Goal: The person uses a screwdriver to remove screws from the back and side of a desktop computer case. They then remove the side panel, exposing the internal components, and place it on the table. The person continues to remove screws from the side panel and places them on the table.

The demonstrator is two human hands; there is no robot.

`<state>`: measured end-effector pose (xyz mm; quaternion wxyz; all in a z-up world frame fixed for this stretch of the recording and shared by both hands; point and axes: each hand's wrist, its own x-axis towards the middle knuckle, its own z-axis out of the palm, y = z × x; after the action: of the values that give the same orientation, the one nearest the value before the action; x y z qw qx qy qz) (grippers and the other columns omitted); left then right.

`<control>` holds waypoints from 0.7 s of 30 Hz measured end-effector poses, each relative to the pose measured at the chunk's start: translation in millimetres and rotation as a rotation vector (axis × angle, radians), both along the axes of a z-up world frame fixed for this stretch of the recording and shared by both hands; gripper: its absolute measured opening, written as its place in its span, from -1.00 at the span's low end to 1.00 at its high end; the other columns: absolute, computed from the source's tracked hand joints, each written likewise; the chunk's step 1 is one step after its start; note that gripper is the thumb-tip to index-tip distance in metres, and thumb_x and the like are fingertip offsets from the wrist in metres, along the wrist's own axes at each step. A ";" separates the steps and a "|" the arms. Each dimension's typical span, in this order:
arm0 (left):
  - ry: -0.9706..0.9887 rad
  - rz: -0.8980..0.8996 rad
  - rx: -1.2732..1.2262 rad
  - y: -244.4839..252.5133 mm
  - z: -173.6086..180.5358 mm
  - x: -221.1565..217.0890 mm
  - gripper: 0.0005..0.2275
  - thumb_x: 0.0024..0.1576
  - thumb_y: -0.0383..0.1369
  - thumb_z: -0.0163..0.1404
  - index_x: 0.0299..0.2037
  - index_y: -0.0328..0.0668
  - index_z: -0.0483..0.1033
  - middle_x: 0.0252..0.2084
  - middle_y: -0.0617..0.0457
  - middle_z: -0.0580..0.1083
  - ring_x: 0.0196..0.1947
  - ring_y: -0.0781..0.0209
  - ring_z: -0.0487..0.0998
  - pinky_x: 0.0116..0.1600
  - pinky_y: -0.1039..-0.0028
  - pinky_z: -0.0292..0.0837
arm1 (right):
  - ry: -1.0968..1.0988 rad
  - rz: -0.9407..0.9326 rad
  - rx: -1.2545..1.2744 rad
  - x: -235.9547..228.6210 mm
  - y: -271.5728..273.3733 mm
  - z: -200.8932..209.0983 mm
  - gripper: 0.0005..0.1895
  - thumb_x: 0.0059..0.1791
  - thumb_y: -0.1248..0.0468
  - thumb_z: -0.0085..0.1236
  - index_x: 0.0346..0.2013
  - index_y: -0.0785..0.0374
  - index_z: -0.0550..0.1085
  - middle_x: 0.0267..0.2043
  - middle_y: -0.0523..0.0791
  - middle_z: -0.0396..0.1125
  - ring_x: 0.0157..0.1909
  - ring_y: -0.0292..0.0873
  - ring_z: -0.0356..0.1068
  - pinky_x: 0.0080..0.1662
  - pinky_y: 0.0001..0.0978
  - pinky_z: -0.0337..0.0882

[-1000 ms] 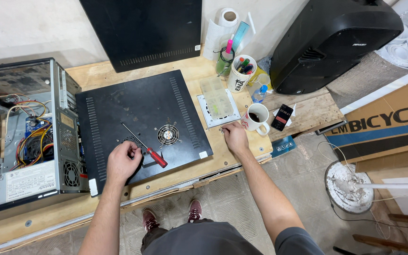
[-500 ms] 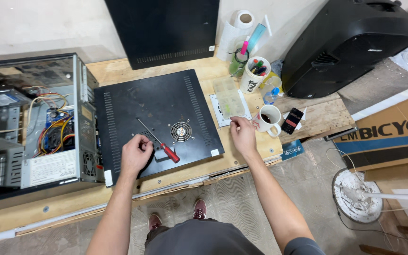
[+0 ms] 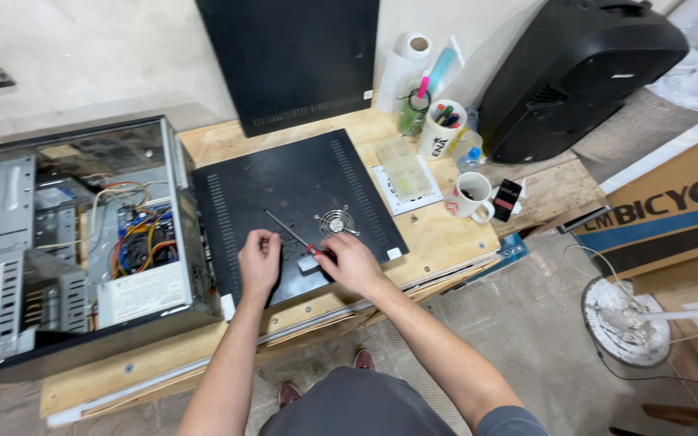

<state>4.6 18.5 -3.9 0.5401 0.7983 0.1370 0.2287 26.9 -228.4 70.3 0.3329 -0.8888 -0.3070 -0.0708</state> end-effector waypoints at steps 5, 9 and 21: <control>-0.092 0.065 0.039 6.7 -0.7 -6.1 -0.91 0.46 -0.48 -0.02 0.06 -0.31 0.53 -0.13 -0.24 0.68 -0.19 -0.08 0.76 -0.11 0.20 0.69 | 0.100 -0.072 -0.226 -10.5 19.6 -12.9 -0.52 0.02 0.01 0.43 0.14 0.17 0.63 -0.01 -0.01 0.49 0.16 0.18 0.55 0.15 0.01 0.62; -0.115 0.107 0.113 8.9 -0.8 -18.5 -0.83 0.49 -0.49 -0.13 0.16 -0.29 0.51 -0.05 -0.20 0.65 -0.04 -0.14 0.77 0.03 0.14 0.72 | 0.102 -0.153 -0.342 -8.6 20.6 -43.7 -0.60 0.05 0.06 0.39 0.12 0.15 0.65 0.02 -0.05 0.49 0.21 0.16 0.55 0.18 -0.03 0.61; 0.060 -0.064 0.127 23.4 8.1 -77.6 -0.46 0.21 -0.77 -0.13 0.43 -0.30 0.39 0.29 -0.24 0.48 0.35 -0.28 0.56 0.44 0.14 0.53 | 0.248 -0.251 0.072 10.8 13.6 -38.5 -0.69 0.10 0.11 0.38 0.11 0.09 0.70 -0.07 0.00 0.60 0.09 0.15 0.62 0.09 -0.06 0.64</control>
<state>-73.0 41.9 4.2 0.4911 0.8413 0.1127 0.1958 37.7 -214.8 31.9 0.3882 -0.9096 -0.1476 -0.0127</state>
